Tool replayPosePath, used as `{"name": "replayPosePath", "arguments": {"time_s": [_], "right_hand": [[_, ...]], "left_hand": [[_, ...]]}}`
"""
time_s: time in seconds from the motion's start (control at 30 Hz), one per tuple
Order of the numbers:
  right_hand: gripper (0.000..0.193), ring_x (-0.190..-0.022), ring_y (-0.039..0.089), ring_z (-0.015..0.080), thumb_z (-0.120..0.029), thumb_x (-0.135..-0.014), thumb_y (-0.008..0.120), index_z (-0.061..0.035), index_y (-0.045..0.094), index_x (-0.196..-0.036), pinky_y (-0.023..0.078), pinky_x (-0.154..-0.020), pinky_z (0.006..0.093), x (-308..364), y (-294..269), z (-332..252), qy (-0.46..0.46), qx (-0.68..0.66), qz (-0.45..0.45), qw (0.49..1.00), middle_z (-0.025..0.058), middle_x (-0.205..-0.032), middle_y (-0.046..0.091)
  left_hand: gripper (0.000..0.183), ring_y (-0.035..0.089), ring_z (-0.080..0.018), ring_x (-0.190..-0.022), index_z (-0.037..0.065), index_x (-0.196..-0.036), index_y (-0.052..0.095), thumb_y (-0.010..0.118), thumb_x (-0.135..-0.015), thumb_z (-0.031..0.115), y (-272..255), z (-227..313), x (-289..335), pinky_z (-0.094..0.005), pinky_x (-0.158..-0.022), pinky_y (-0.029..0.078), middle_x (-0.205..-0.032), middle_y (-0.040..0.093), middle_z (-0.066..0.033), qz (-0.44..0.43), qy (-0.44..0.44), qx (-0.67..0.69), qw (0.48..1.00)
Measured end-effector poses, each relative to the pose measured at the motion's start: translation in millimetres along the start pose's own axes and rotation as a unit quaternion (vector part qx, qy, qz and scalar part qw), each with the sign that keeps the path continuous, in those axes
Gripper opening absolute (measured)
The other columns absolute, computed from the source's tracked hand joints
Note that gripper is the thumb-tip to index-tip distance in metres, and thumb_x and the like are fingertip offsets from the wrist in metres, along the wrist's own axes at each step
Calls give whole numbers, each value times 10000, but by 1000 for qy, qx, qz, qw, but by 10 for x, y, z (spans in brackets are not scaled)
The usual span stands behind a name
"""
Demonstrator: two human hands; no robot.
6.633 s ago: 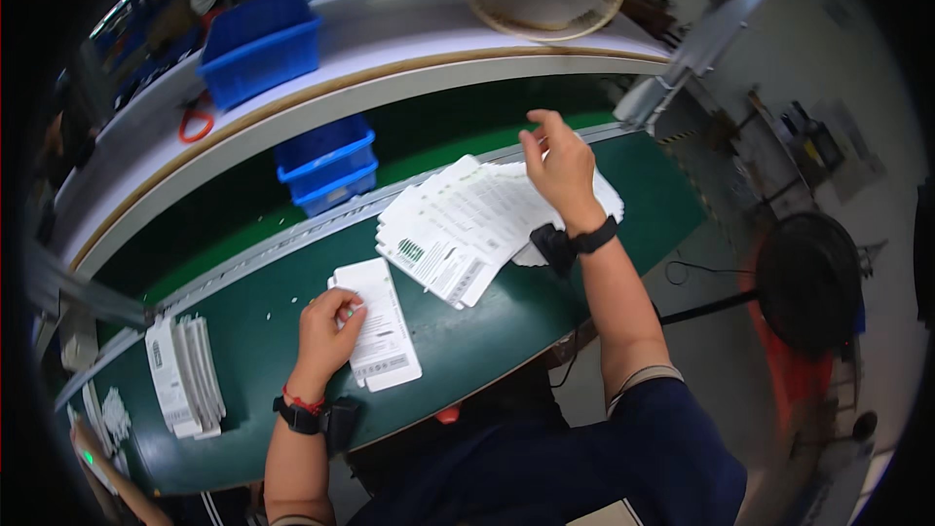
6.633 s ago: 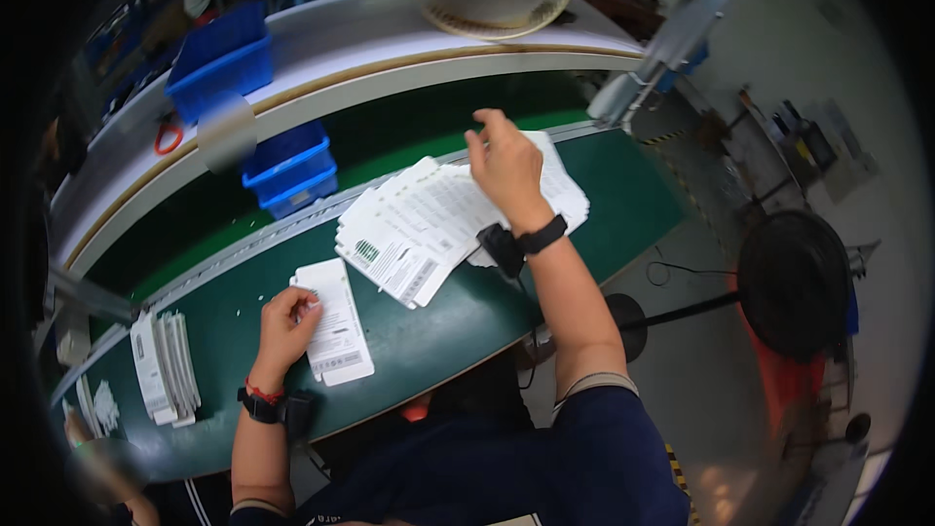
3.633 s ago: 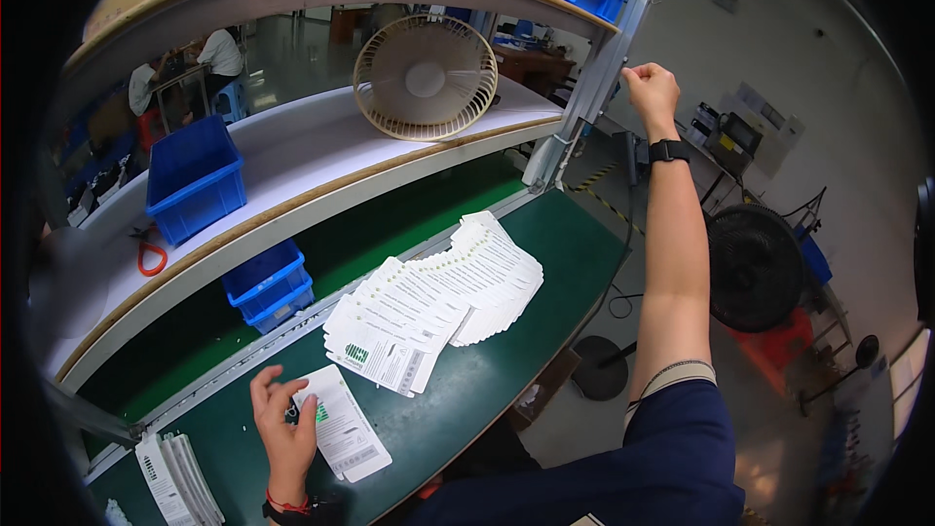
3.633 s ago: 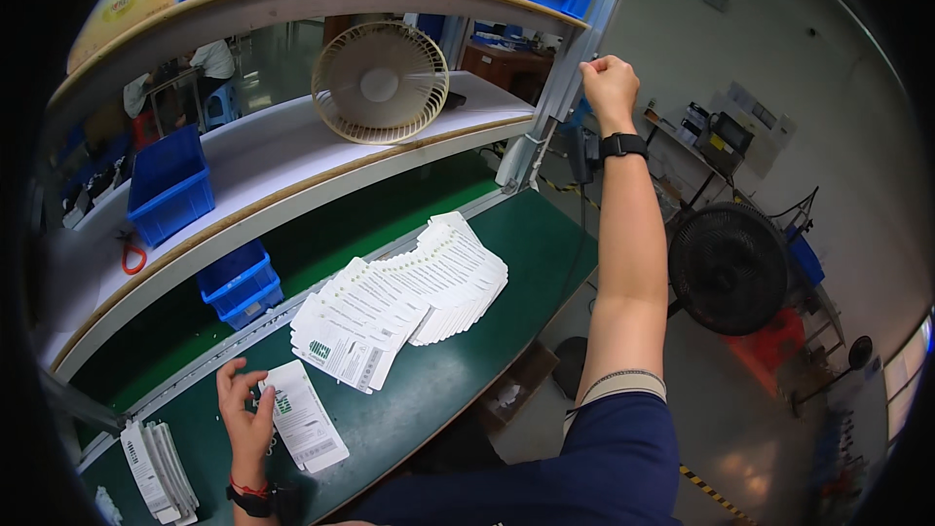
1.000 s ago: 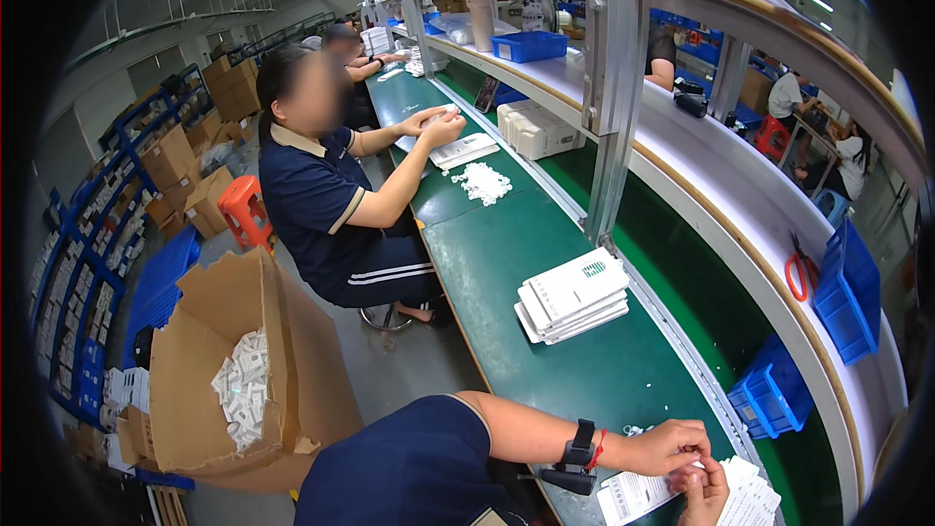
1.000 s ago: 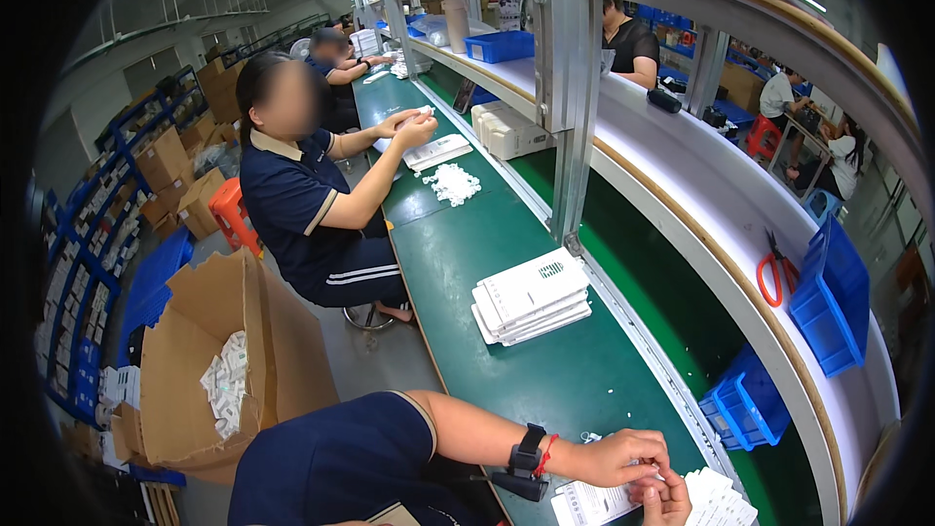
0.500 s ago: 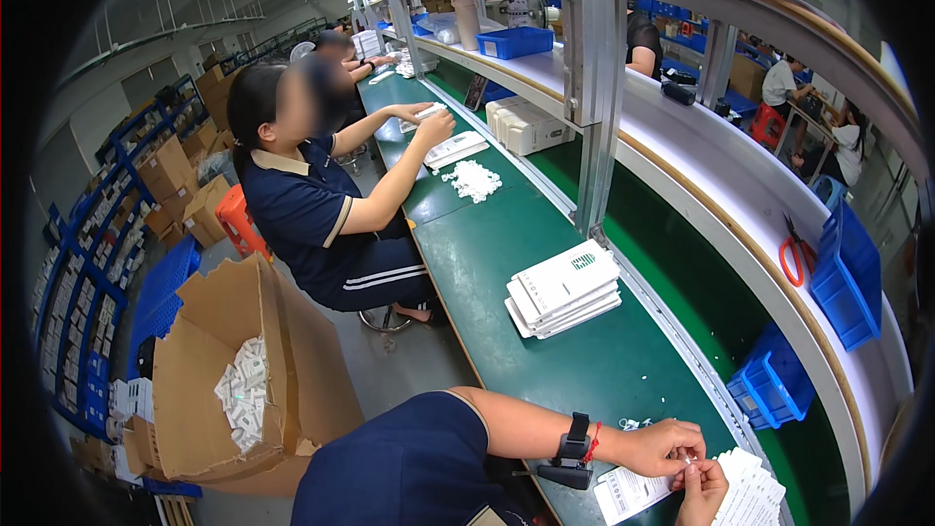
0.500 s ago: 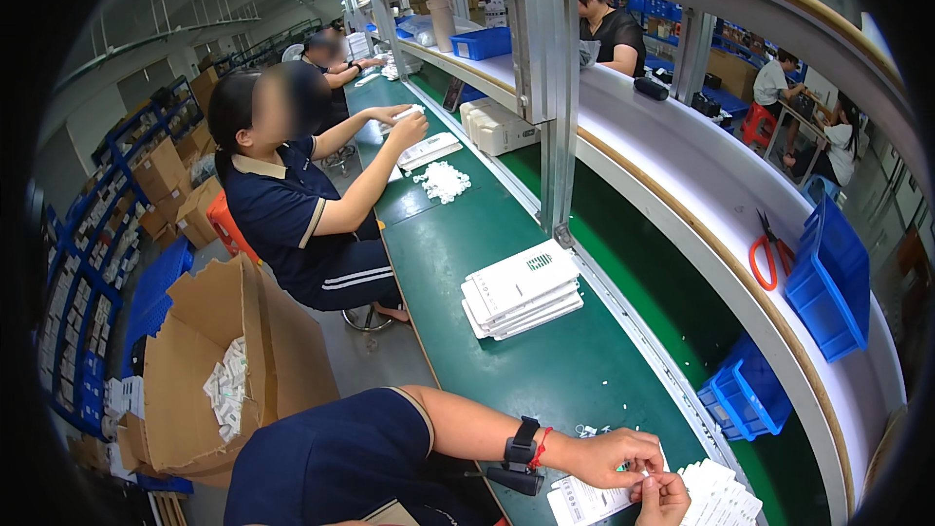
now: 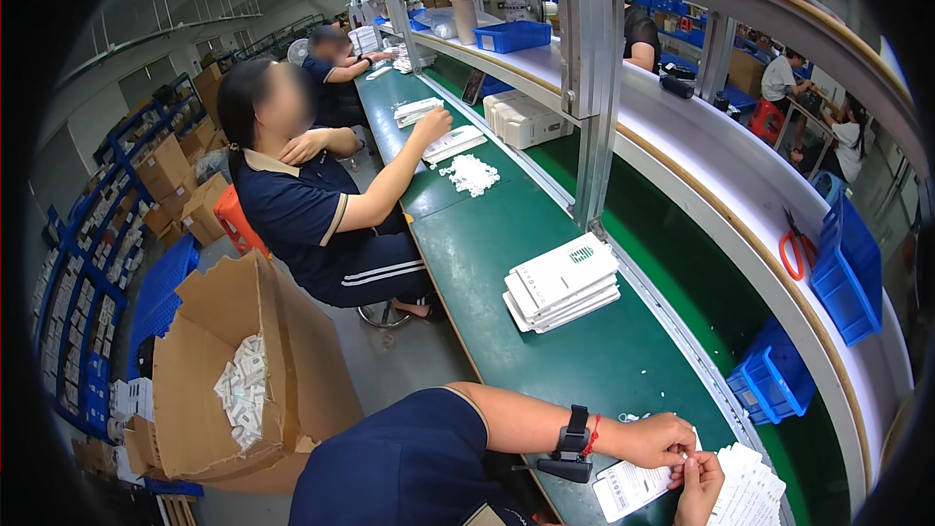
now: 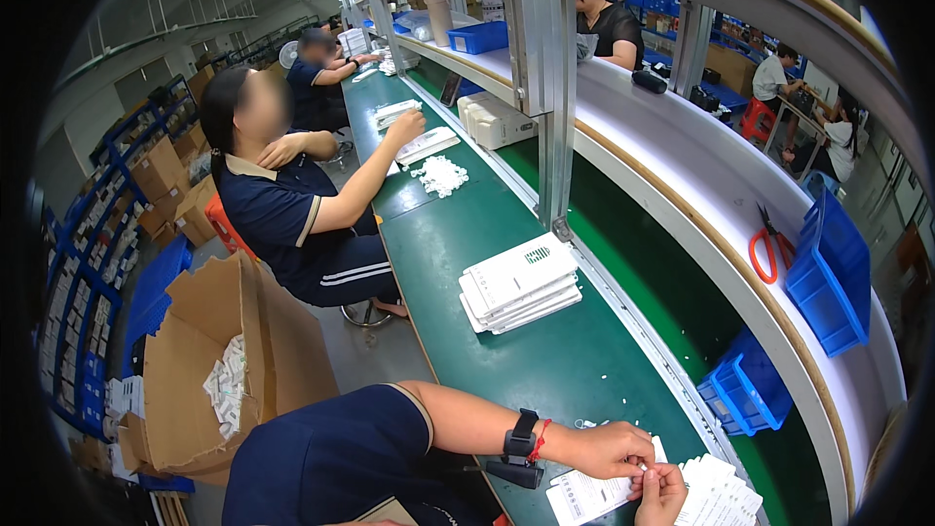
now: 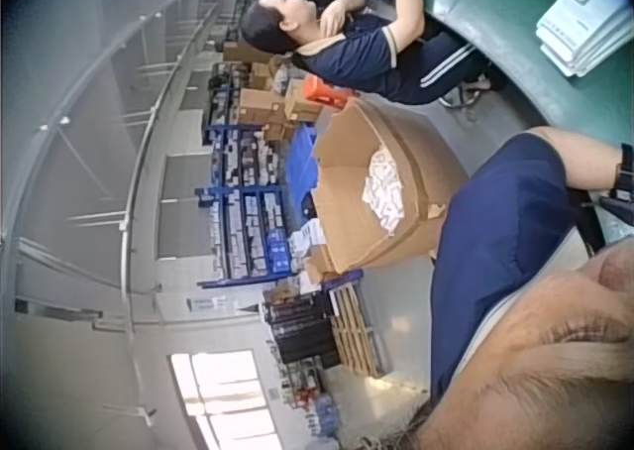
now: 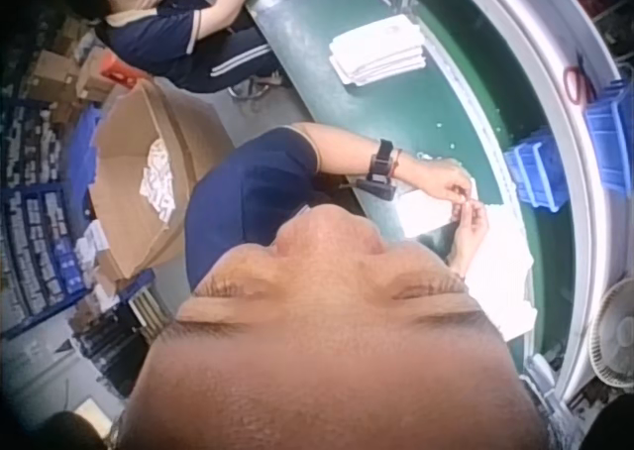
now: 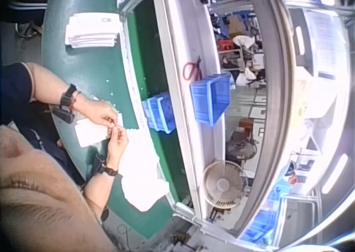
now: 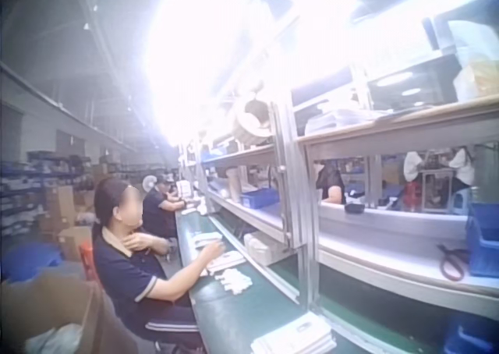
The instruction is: Assembling and labeling small white hardware or electronic components at a workstation.
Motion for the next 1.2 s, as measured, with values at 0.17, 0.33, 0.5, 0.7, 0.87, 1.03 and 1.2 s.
{"name": "replayPosePath", "arguments": {"time_s": [0.17, 0.33, 0.5, 0.7, 0.87, 1.03, 1.2], "right_hand": [[94, -598, 469, 50, -138, -921, 569, -48, 579, -898, 360, -530, 176, -7, 32, -61, 0, 17, 3, 1000, -9, -726, 564], [94, -604, 485, 51, -136, -915, 579, -43, 588, -910, 377, -527, 181, -20, 1, -22, -1, 13, 1, 1000, 0, -734, 583], [100, -630, 517, 68, -130, -905, 591, -35, 595, -935, 403, -538, 191, -8, 20, -47, 1, 37, 7, 999, 20, -759, 604], [95, -498, 476, 42, -52, -907, 533, -19, 536, -818, 381, -421, 156, -108, 65, 0, -49, 55, 31, 997, 23, -630, 554], [84, -519, 505, 63, -76, -898, 559, -13, 547, -844, 408, -436, 177, -130, 27, 41, -35, 55, 26, 998, 40, -656, 572], [94, -518, 506, 64, -90, -896, 572, -14, 552, -845, 406, -436, 175, -116, 44, 19, -39, 54, 23, 998, 41, -660, 579], [113, -525, 513, 66, -112, -892, 591, -12, 557, -851, 409, -440, 173, -126, 19, 46, -40, 55, 25, 997, 42, -663, 583]], "left_hand": [[93, 607, -254, -685, 2, -838, 611, 639, -759, 42, -1, -42, -4, -334, -596, 487, -761, 581, -130, -2, -9, -18, 1000], [78, 610, -261, -682, 3, -828, 595, 623, -759, 27, 4, -45, -17, -340, -589, 487, -758, 577, -132, -2, 3, -25, 1000], [62, 607, -263, -682, 5, -817, 588, 599, -756, 8, 5, -75, -10, -341, -587, 485, -747, 568, -131, -5, -9, -40, 999], [63, 604, -262, -681, 5, -814, 586, 599, -752, 7, 4, -75, -21, -339, -589, 485, -749, 569, -130, -8, -3, -39, 999], [70, 607, -265, -685, -3, -817, 583, 607, -753, 12, -3, -85, -19, -343, -596, 490, -755, 570, -133, -11, -11, -42, 999], [73, 609, -266, -685, -8, -818, 583, 608, -753, 14, -21, -44, -15, -346, -595, 491, -759, 574, -136, -12, -5, -51, 999], [73, 608, -265, -679, -10, -818, 583, 610, -754, 16, -12, -53, -20, -343, -589, 490, -756, 576, -139, -12, -7, -43, 999]]}}
Point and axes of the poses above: each hand's wrist, its own x-axis away from the middle knuckle, its own y-axis out of the palm, z = x × y, the point moved 3 cm from there along -x, towards the middle knuckle
